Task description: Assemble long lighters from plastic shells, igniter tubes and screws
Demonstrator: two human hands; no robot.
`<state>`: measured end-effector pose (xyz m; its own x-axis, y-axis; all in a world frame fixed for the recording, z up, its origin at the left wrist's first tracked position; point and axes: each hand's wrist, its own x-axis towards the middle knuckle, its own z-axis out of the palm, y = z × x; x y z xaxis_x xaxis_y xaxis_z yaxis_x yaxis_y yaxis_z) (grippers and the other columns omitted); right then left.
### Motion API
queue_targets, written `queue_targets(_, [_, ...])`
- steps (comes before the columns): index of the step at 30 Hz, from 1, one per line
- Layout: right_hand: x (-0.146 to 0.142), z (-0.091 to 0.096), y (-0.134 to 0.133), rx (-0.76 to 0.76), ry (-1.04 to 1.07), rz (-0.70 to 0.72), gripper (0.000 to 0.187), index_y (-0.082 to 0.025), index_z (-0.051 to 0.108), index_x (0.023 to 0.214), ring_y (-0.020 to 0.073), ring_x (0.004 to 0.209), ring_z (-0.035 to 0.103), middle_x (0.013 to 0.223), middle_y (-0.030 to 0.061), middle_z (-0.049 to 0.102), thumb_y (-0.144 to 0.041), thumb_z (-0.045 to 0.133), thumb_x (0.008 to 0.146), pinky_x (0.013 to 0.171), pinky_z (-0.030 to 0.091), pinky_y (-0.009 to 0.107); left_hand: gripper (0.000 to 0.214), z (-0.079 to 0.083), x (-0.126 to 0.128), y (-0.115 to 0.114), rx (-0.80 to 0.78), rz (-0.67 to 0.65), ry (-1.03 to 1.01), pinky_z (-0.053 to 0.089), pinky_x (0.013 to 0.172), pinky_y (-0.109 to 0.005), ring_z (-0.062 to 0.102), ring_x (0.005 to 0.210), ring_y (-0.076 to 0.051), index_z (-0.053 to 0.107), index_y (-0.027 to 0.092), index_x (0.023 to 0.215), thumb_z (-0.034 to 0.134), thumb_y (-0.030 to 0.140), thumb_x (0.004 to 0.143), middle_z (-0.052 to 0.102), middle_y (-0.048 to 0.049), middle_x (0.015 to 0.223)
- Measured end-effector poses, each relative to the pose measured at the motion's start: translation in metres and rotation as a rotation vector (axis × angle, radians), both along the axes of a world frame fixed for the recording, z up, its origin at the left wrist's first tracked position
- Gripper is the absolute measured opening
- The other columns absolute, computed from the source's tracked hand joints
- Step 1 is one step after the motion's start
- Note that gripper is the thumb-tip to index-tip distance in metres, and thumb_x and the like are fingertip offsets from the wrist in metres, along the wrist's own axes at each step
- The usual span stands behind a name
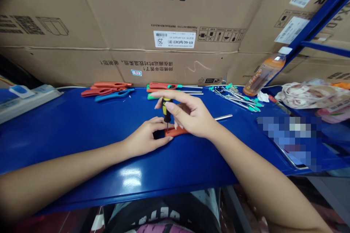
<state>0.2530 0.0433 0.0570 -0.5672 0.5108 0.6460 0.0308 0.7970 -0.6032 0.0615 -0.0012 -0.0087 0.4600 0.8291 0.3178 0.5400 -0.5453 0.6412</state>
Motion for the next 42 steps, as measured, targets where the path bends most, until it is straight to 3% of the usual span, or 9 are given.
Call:
queue_targets(5, [-0.002, 0.002, -0.002, 0.335, 0.094, -0.257, 0.019, -0.021, 0.075, 0.104, 0.0144, 0.068, 0.06, 0.091, 0.0067, 0.071, -0.034, 0.069, 0.091, 0.06, 0.054, 0.028, 0.02, -0.001, 0.0, 0.0, 0.004, -0.004, -0.013, 0.051, 0.095, -0.039, 0.066, 0.097, -0.021, 0.074, 0.019, 0.106, 0.07, 0.025, 0.088, 0.07, -0.0054, 0.102])
queue_targets(10, [0.001, 0.004, -0.002, 0.097, -0.054, -0.001, 0.03, -0.023, 0.066, 0.125, 0.0099, 0.062, 0.059, 0.101, 0.0058, 0.071, -0.031, 0.047, 0.104, 0.055, 0.051, 0.024, 0.02, -0.001, -0.001, 0.0, 0.015, -0.004, 0.001, 0.05, 0.096, -0.038, 0.065, 0.099, -0.022, 0.075, 0.019, 0.105, 0.071, 0.024, 0.086, 0.071, -0.0056, 0.103])
queue_targets(14, [0.003, 0.004, -0.001, 0.429, 0.03, -0.221, 0.02, -0.02, 0.073, 0.103, 0.0153, 0.07, 0.062, 0.083, 0.0045, 0.068, -0.034, 0.071, 0.09, 0.064, 0.052, 0.027, 0.026, -0.001, -0.001, 0.001, 0.008, -0.009, -0.004, 0.049, 0.096, -0.039, 0.065, 0.1, -0.023, 0.074, 0.018, 0.111, 0.071, 0.025, 0.086, 0.071, -0.0066, 0.105])
queue_targets(19, [0.006, 0.008, 0.002, 0.106, -0.116, -0.021, 0.035, -0.023, 0.058, 0.135, 0.014, 0.077, 0.066, 0.108, 0.008, 0.071, -0.03, 0.041, 0.105, 0.066, 0.054, 0.027, 0.027, -0.001, -0.001, 0.001, -0.013, -0.01, -0.01, 0.05, 0.092, -0.037, 0.065, 0.094, -0.021, 0.074, 0.018, 0.113, 0.071, 0.025, 0.087, 0.07, -0.005, 0.099])
queue_targets(24, [0.009, 0.008, 0.007, 0.291, -0.044, -0.282, 0.031, -0.02, 0.073, 0.112, 0.0166, 0.076, 0.065, 0.097, 0.008, 0.072, -0.037, 0.075, 0.087, 0.071, 0.054, 0.029, 0.026, -0.001, -0.001, 0.001, -0.011, -0.016, -0.031, 0.049, 0.094, -0.037, 0.065, 0.098, -0.021, 0.074, 0.018, 0.112, 0.071, 0.026, 0.087, 0.07, -0.0049, 0.1])
queue_targets(29, [0.007, 0.011, -0.003, 0.01, -0.13, 0.034, 0.035, -0.026, 0.06, 0.136, 0.0077, 0.057, 0.057, 0.116, 0.0059, 0.07, -0.028, 0.049, 0.103, 0.059, 0.052, 0.025, 0.02, 0.0, 0.0, 0.0, -0.003, 0.009, -0.003, 0.05, 0.093, -0.037, 0.065, 0.094, -0.021, 0.075, 0.017, 0.105, 0.071, 0.025, 0.087, 0.07, -0.0053, 0.099])
queue_targets(35, [0.003, 0.01, -0.008, 0.429, -0.047, -0.279, 0.017, -0.02, 0.073, 0.102, 0.0152, 0.073, 0.062, 0.084, 0.0038, 0.068, -0.032, 0.071, 0.09, 0.07, 0.052, 0.027, 0.027, -0.002, -0.001, 0.001, -0.015, -0.006, 0.0, 0.049, 0.099, -0.038, 0.065, 0.103, -0.023, 0.074, 0.018, 0.111, 0.073, 0.025, 0.086, 0.071, -0.0062, 0.107])
queue_targets(39, [0.012, 0.015, -0.004, 0.149, -0.204, -0.069, 0.035, -0.024, 0.056, 0.136, 0.0127, 0.074, 0.065, 0.111, 0.0066, 0.07, -0.025, 0.042, 0.104, 0.07, 0.055, 0.028, 0.024, -0.003, -0.001, 0.001, -0.027, -0.009, -0.011, 0.05, 0.097, -0.037, 0.065, 0.101, -0.022, 0.075, 0.019, 0.11, 0.072, 0.027, 0.087, 0.07, -0.0055, 0.105])
queue_targets(42, [0.014, 0.015, 0.0, 0.081, -0.218, 0.015, 0.027, -0.024, 0.064, 0.125, 0.0127, 0.071, 0.066, 0.108, 0.006, 0.072, -0.03, 0.053, 0.101, 0.062, 0.054, 0.025, 0.027, -0.003, -0.002, 0.001, -0.029, -0.004, -0.012, 0.05, 0.097, -0.037, 0.065, 0.1, -0.022, 0.075, 0.018, 0.111, 0.074, 0.028, 0.086, 0.07, -0.0056, 0.104])
